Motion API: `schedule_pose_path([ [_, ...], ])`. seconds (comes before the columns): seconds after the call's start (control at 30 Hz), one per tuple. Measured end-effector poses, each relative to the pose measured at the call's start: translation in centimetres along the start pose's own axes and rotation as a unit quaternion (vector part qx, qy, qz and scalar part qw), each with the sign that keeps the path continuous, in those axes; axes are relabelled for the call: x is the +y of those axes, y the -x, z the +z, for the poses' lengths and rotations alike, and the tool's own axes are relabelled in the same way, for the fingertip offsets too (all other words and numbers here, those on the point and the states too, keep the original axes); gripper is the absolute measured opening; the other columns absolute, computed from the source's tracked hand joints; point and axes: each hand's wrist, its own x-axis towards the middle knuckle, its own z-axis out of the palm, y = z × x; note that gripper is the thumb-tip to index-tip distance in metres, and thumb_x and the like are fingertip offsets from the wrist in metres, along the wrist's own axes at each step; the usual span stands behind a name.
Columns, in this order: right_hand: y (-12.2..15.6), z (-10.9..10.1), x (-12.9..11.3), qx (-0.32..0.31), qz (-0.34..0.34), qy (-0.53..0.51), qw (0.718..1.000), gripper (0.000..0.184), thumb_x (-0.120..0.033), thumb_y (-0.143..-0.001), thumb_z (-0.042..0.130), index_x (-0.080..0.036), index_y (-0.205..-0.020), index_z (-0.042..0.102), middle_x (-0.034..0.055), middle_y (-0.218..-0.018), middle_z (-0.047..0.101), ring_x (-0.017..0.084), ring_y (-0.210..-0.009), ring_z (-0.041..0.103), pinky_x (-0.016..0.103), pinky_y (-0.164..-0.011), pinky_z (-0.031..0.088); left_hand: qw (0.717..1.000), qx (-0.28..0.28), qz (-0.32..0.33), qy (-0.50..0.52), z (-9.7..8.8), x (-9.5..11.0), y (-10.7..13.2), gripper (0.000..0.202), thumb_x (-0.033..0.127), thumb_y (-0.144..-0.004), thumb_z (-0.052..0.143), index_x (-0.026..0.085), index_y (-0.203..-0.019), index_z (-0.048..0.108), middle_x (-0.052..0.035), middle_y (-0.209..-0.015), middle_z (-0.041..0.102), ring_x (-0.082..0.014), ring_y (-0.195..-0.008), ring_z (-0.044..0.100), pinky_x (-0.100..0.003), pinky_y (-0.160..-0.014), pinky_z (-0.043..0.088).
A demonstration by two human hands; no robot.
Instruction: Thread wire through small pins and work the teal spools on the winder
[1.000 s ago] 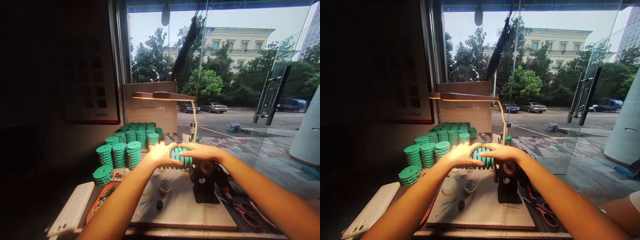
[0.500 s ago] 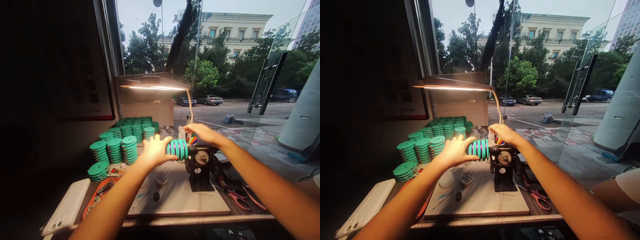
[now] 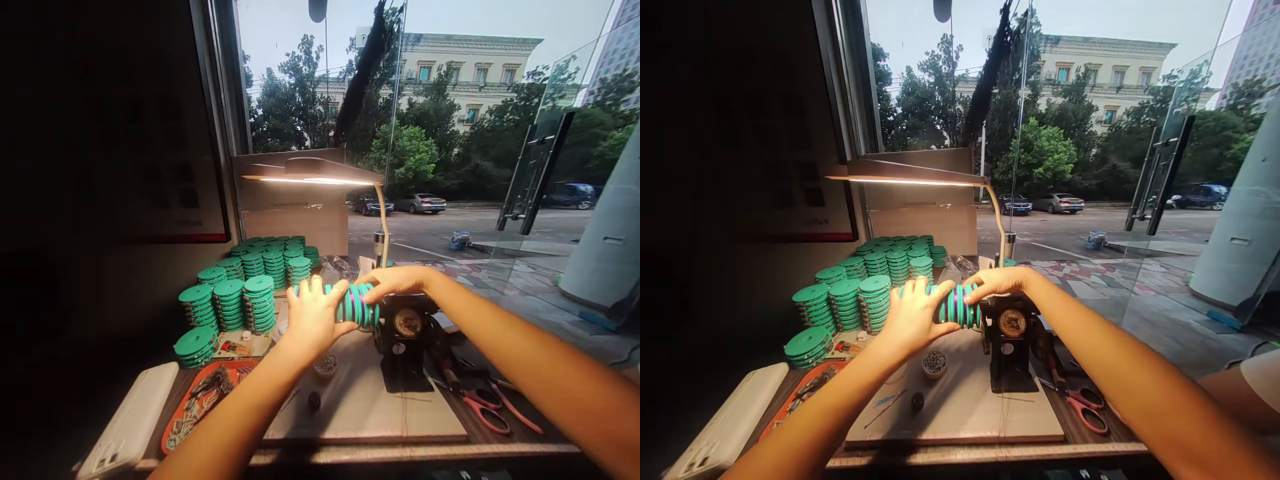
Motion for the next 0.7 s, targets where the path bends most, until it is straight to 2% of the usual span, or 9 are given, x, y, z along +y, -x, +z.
schedule_pose_path([
  [0.07,0.7,1.1,-0.5,0.035,-0.007,0.044,0.998,0.049,-0.043,-0.062,0.063,-0.017,-0.102,0.055,0.0041,-0.093,0.062,0.018,-0.081,0.057,0.031,-0.071,0.046,0.999,-0.047,0.003,0.016,-0.5,-0.2,-0.4,0.068,0.065,-0.058,0.05,0.037,-0.119,0.037,-0.011,-0.104,0.047,-0.0323,-0.096,0.044,-0.048,-0.074,0.035],
  [0.13,1.5,3.0,-0.7,0.149,-0.03,0.146,0.978,0.061,-0.04,-0.057,0.067,-0.015,-0.11,0.048,0.0081,-0.102,0.058,0.022,-0.09,0.054,0.036,-0.078,0.043,0.994,-0.102,0.011,0.037,-1.1,-0.5,-1.0,0.071,0.068,-0.058,0.046,0.036,-0.12,0.036,-0.012,-0.105,0.047,-0.0343,-0.098,0.044,-0.051,-0.074,0.035],
  [0.23,2.1,6.7,0.0,0.324,-0.09,0.308,0.89,0.058,-0.03,-0.062,0.064,-0.013,-0.114,0.045,0.0135,-0.115,0.051,0.028,-0.108,0.044,0.046,-0.094,0.028,0.984,-0.166,0.032,0.064,-1.8,-1.1,-2.2,0.075,0.073,-0.055,0.042,0.036,-0.12,0.037,-0.0121,-0.105,0.049,-0.0359,-0.098,0.046,-0.052,-0.073,0.037],
  [0.3,2.0,9.0,0.7,0.385,-0.106,0.364,0.841,0.051,-0.022,-0.069,0.054,-0.013,-0.118,0.041,0.0139,-0.123,0.045,0.027,-0.116,0.036,0.047,-0.099,0.021,0.976,-0.196,0.052,0.08,-2.1,-1.6,-3.0,0.076,0.075,-0.053,0.04,0.035,-0.117,0.04,-0.0103,-0.1,0.053,-0.0339,-0.093,0.05,-0.047,-0.07,0.04],
  [0.37,2.0,10.6,1.2,0.414,-0.098,0.383,0.82,0.05,-0.016,-0.073,0.046,-0.015,-0.122,0.038,0.0129,-0.127,0.041,0.025,-0.121,0.03,0.046,-0.1,0.019,0.965,-0.229,0.075,0.1,-2.4,-1.9,-3.7,0.075,0.075,-0.053,0.039,0.033,-0.114,0.043,-0.0072,-0.093,0.057,-0.0295,-0.086,0.054,-0.04,-0.067,0.043],
  [0.47,2.4,10.7,0.8,0.419,-0.102,0.352,0.831,0.054,-0.017,-0.07,0.047,-0.015,-0.123,0.036,0.0131,-0.127,0.041,0.026,-0.121,0.03,0.047,-0.1,0.02,0.951,-0.265,0.098,0.128,-2.9,-2.1,-4.3,0.07,0.073,-0.054,0.042,0.03,-0.109,0.047,-0.0026,-0.089,0.061,-0.0227,-0.079,0.056,-0.031,-0.064,0.043],
  [0.6,3.3,6.6,-0.9,0.382,-0.097,0.19,0.899,0.054,-0.021,-0.063,0.051,-0.019,-0.117,0.043,0.0094,-0.124,0.044,0.026,-0.117,0.036,0.045,-0.097,0.026,0.945,-0.28,0.093,0.142,-3.2,-2.0,-4.2,0.068,0.071,-0.055,0.043,0.03,-0.109,0.047,-0.0018,-0.091,0.062,-0.0211,-0.08,0.057,-0.028,-0.063,0.043],
  [0.67,3.1,4.0,-1.4,0.311,-0.049,0.098,0.944,0.045,-0.026,-0.07,0.048,-0.02,-0.114,0.046,0.0071,-0.124,0.045,0.025,-0.115,0.038,0.043,-0.096,0.028,0.947,-0.278,0.085,0.139,-3.2,-2.0,-4.1,0.073,0.071,-0.055,0.043,0.03,-0.115,0.042,-0.0035,-0.096,0.061,-0.023,-0.084,0.056,-0.031,-0.066,0.042],
  [0.7,2.8,2.9,-1.5,0.253,-0.027,0.069,0.965,0.043,-0.031,-0.072,0.047,-0.02,-0.114,0.047,0.0069,-0.122,0.046,0.025,-0.114,0.039,0.042,-0.095,0.029,0.947,-0.278,0.082,0.138,-3.1,-2.0,-4.1,0.075,0.071,-0.055,0.044,0.031,-0.117,0.04,-0.0043,-0.1,0.06,-0.0238,-0.086,0.055,-0.032,-0.068,0.042],
])
